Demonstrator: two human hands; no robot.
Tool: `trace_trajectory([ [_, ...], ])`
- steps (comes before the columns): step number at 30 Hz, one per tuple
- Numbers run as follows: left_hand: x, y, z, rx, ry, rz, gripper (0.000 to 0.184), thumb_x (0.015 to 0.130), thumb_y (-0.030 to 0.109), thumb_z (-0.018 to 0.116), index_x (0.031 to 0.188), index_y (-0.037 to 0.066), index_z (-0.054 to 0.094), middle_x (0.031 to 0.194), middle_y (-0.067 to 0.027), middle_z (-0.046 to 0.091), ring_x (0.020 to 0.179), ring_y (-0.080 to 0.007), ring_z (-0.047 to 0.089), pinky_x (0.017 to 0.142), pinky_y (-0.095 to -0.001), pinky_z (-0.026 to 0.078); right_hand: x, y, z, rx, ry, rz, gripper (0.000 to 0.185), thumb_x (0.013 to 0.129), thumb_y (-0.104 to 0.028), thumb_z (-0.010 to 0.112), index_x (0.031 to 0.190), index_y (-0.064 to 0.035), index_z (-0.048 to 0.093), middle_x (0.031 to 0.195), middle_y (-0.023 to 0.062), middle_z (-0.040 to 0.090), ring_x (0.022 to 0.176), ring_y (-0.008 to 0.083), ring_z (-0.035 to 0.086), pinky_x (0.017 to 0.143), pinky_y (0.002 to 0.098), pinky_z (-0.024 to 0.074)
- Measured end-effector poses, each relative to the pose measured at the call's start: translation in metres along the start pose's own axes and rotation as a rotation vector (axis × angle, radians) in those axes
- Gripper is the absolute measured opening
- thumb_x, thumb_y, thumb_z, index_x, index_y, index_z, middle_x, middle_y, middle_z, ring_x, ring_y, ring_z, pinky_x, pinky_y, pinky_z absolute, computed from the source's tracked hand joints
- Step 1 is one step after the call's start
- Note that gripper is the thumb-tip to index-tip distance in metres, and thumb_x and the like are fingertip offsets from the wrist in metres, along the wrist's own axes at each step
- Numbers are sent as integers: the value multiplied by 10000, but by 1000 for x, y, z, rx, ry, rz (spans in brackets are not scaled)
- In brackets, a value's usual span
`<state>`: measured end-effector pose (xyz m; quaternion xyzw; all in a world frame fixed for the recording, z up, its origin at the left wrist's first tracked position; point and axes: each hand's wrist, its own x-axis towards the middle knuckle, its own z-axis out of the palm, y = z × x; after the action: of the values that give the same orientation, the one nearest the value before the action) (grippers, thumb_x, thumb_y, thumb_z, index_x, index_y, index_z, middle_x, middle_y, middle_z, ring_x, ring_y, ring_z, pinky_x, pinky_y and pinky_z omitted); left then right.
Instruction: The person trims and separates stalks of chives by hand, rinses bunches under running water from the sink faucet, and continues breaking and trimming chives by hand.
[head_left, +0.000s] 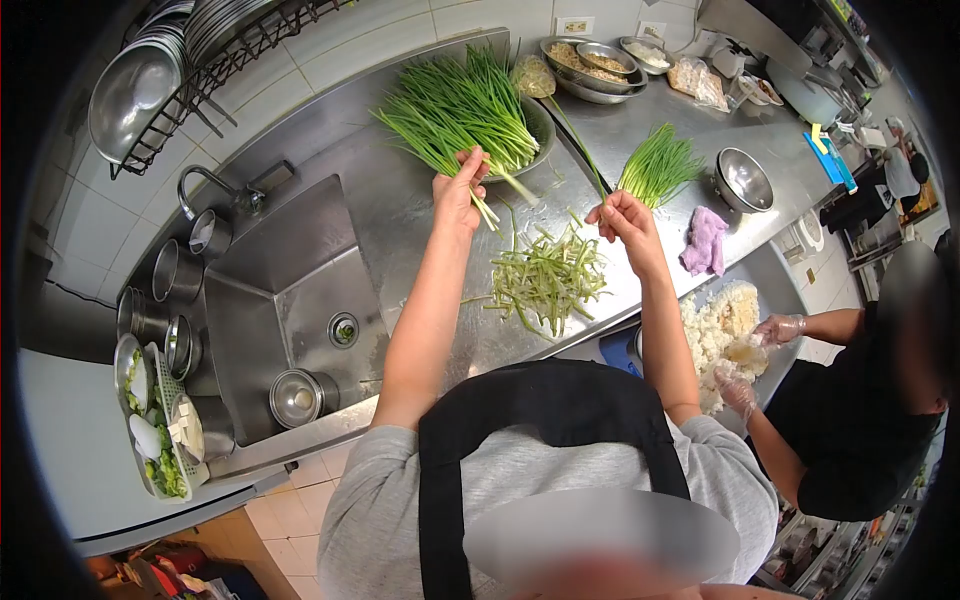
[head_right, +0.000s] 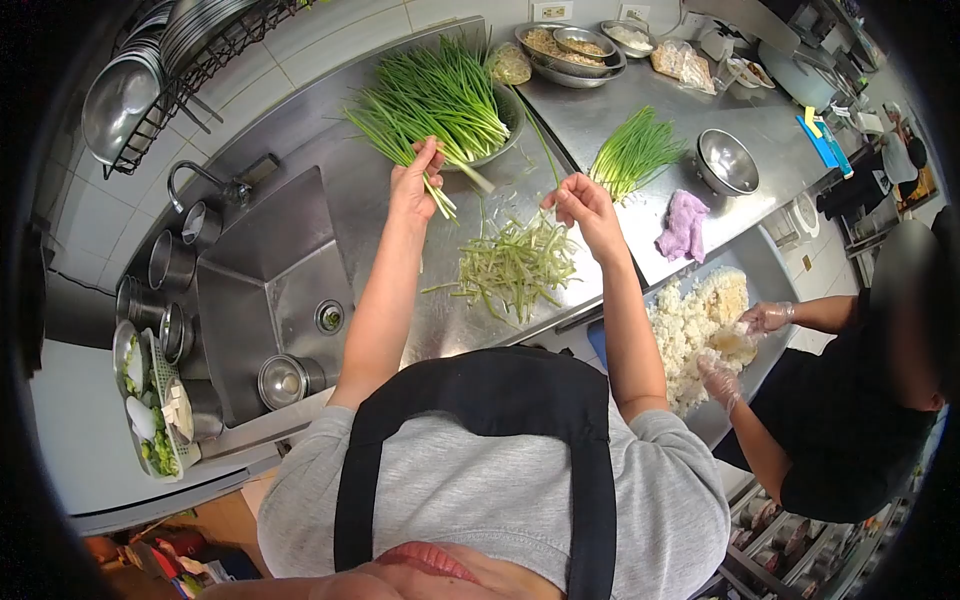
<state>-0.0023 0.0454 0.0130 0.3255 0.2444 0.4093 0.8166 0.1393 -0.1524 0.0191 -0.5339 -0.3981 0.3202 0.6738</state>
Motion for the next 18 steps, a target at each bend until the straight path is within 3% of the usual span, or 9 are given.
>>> trace_trajectory([
  [6,-11,-6,11,142,-217,-63,127,773,99,584,876,94,510,896,-47,585,752,-97,560,394,-139,322,12,-1,12,-142,9,3,74,815,-114,509,813,-39,504,657,13,558,525,34,422,468,161,330],
  [10,-27,-13,26,217,-265,-3,142,758,104,600,889,62,566,813,-34,602,691,-75,567,387,-140,275,23,3,30,-88,-14,47,93,769,-72,549,828,-6,519,661,-1,543,568,44,469,496,164,357],
  [18,-34,-17,33,318,-281,129,176,739,135,630,888,54,584,762,-9,599,648,-51,549,396,-148,285,26,11,44,-98,-74,80,96,729,-78,613,754,-5,557,622,-17,538,523,38,447,476,168,343],
])
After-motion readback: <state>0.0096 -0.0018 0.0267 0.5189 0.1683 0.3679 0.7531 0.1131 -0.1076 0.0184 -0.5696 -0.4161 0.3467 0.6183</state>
